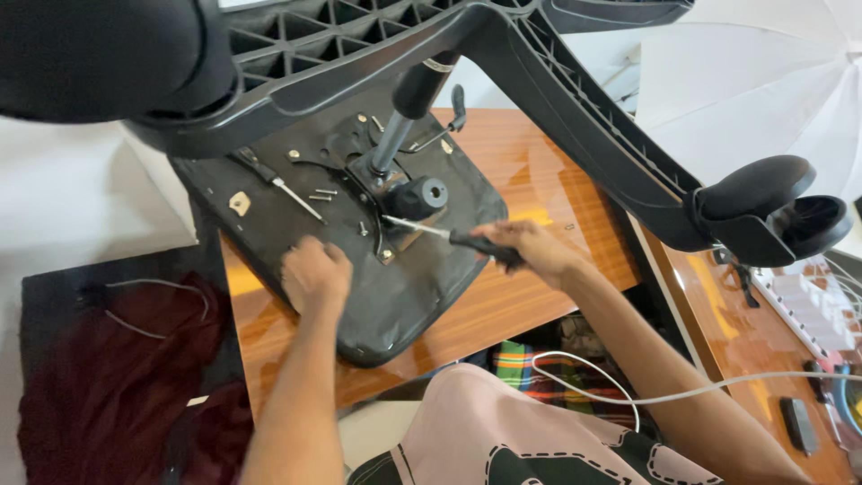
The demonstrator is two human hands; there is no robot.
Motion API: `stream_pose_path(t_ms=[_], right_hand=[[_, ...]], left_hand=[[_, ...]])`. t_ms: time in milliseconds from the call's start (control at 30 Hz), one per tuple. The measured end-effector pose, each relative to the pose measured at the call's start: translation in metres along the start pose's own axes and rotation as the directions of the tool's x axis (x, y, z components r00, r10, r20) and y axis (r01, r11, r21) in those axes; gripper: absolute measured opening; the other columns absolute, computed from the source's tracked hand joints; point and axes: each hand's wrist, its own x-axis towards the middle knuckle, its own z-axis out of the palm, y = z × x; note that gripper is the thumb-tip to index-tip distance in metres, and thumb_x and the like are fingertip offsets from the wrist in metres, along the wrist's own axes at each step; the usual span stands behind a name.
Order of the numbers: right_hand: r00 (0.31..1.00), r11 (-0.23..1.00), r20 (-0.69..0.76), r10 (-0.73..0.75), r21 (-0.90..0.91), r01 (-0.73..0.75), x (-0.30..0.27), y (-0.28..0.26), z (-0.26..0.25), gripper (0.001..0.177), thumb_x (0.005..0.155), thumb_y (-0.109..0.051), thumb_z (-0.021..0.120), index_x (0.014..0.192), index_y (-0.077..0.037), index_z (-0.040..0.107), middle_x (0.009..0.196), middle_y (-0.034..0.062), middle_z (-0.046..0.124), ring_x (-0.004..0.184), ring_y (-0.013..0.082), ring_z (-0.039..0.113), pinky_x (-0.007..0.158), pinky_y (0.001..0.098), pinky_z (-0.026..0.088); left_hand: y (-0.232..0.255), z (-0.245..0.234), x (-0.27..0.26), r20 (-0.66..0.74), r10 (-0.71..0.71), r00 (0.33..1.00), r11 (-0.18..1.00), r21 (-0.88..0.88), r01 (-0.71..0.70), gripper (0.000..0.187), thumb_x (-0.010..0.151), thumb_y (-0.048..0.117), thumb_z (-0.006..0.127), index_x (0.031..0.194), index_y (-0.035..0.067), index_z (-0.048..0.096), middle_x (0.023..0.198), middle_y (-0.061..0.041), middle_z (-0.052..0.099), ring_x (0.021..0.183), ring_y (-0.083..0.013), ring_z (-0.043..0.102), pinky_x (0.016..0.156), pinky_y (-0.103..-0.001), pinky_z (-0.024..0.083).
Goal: The person uses a screwdriver to tighten screws on the underside of an office chair base placed on a wooden table. The person repeatedly adjusts the chair and repositions the screwdriver to access different screws.
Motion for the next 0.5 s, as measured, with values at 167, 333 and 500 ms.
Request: stream_pose_path(t_ms=[167, 333, 500], right_hand=[[0.967, 0.987, 0.225, -0.124, 0.128, 0.097, -0.022, 0.063, -0.01, 0.036, 0.103, -0.026, 0.061, 0.126, 0.001, 0.068, 0.101, 0.0044, 0.071, 0.086, 0.0119, 0.063, 0.074, 0.0272, 0.051], [0.969, 0.972, 0.24, -0.05, 0.236, -0.008, -0.039, 0.105, -0.028, 0.031, 0.095, -0.013, 0.063, 0.125, -0.002, 0.065, 0.103, 0.0051, 0.067, 0.094, 0.014, 0.064, 0.085, 0.0296, 0.055], [0.974, 0.897, 0.112, 0.198, 0.379, -0.226, -0.022, 0.143, -0.046, 0.036, 0.08, -0.001, 0.061, 0.116, -0.007, 0.065, 0.094, 0.002, 0.066, 0.085, 0.0152, 0.065, 0.078, 0.0324, 0.056]], left_hand=[[0.011, -0.006, 0.063, -0.02, -0.197, 0.98, 0.976, -0.098, 0.194, 0.056, 0.091, 0.048, 0.077, 0.115, -0.001, 0.064, 0.12, -0.028, 0.063, 0.11, -0.0437, 0.065, 0.09, -0.051, 0.054], [0.021, 0.009, 0.103, -0.004, -0.324, 0.946, 0.945, -0.048, 0.323, 0.052, 0.081, 0.036, 0.086, 0.117, 0.006, 0.065, 0.125, -0.021, 0.061, 0.114, -0.0395, 0.064, 0.091, -0.048, 0.055], [0.026, 0.012, 0.104, 0.019, -0.307, 0.951, 0.951, -0.032, 0.308, 0.046, 0.075, 0.025, 0.088, 0.111, 0.005, 0.069, 0.122, -0.023, 0.065, 0.108, -0.0382, 0.067, 0.089, -0.047, 0.057]])
